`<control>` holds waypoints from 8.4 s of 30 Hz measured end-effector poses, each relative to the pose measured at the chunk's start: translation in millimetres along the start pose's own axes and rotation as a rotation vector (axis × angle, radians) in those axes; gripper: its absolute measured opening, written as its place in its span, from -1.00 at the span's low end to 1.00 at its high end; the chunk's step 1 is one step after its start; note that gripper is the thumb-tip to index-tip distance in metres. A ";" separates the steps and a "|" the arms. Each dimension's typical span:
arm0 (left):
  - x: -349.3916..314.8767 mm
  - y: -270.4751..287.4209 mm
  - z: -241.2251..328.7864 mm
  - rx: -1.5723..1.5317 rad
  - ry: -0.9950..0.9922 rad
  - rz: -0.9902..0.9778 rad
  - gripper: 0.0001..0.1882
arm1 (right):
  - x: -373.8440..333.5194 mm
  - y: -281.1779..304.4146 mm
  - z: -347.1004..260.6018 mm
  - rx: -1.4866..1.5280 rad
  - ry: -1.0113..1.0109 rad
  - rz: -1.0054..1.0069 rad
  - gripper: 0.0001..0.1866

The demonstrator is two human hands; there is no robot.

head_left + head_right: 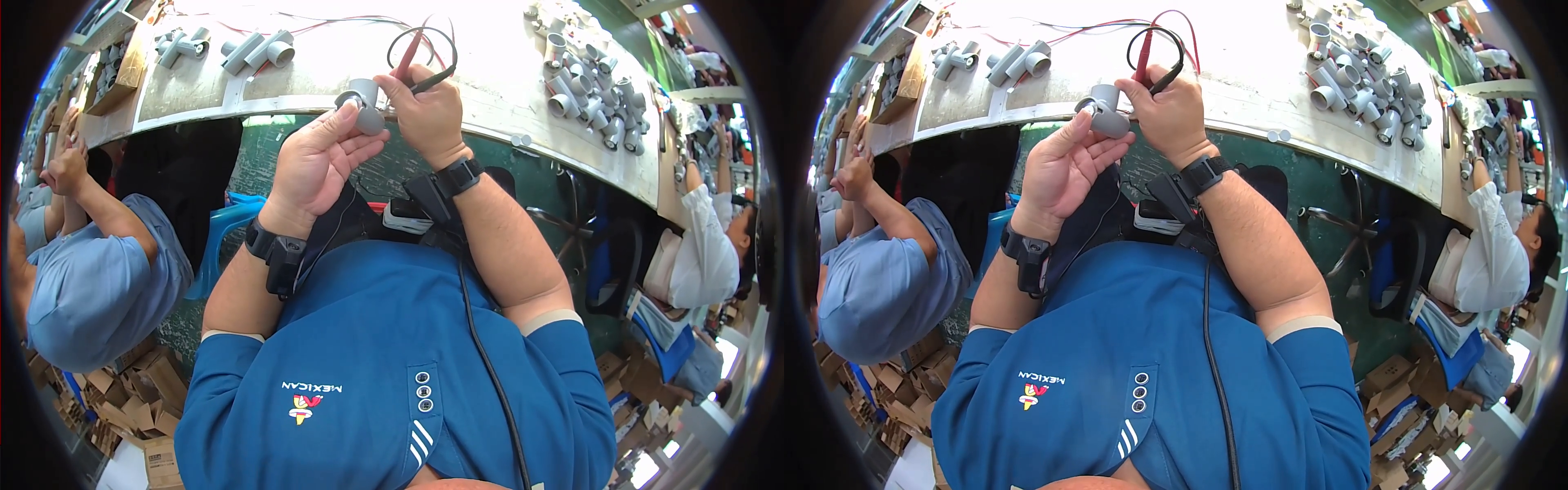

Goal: The person picks up a plastic pipe fitting from a pile, touches its internal components with two electrical probes, and sets it aside. This process is repeated for several more fittings before the person rearranges the pile and continues testing.

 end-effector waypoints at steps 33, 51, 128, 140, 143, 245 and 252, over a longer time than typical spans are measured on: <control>0.7 -5.4 -0.3 0.087 0.028 -0.029 -0.62 | -0.4 -0.7 9.0 0.065 -0.094 0.004 -0.81; 63.9 47.5 139.4 2.054 -0.626 0.617 -0.21 | -19.7 95.4 20.7 0.112 -0.103 0.092 -0.72; 423.4 -317.2 -89.1 1.898 -0.381 -0.942 -0.64 | 16.8 104.3 48.2 0.201 0.089 -0.481 -0.75; 298.4 -254.3 -33.4 2.168 -0.245 -0.878 -0.49 | 10.7 105.6 48.6 0.211 0.003 -0.436 -0.72; 298.8 -269.3 -30.0 2.214 -0.282 -0.877 -0.45 | 11.5 104.1 46.6 0.161 0.025 -0.435 -0.73; -9.2 23.8 -13.9 0.901 -0.316 0.260 -0.64 | 10.6 -14.0 -3.5 0.373 -0.166 -0.158 -0.77; -3.5 25.3 -31.5 -0.547 0.216 -0.091 -0.62 | 9.3 -24.2 -4.0 0.380 -0.131 -0.179 -0.79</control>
Point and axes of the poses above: each hand's wrist, its own x-axis towards the middle knuckle, its own y-axis out of the back of the hand, z = x × y, the point moved 4 cm from there along x, towards the middle knuckle, and after that the axes turned 1 degree about z, right-handed, at the moved point
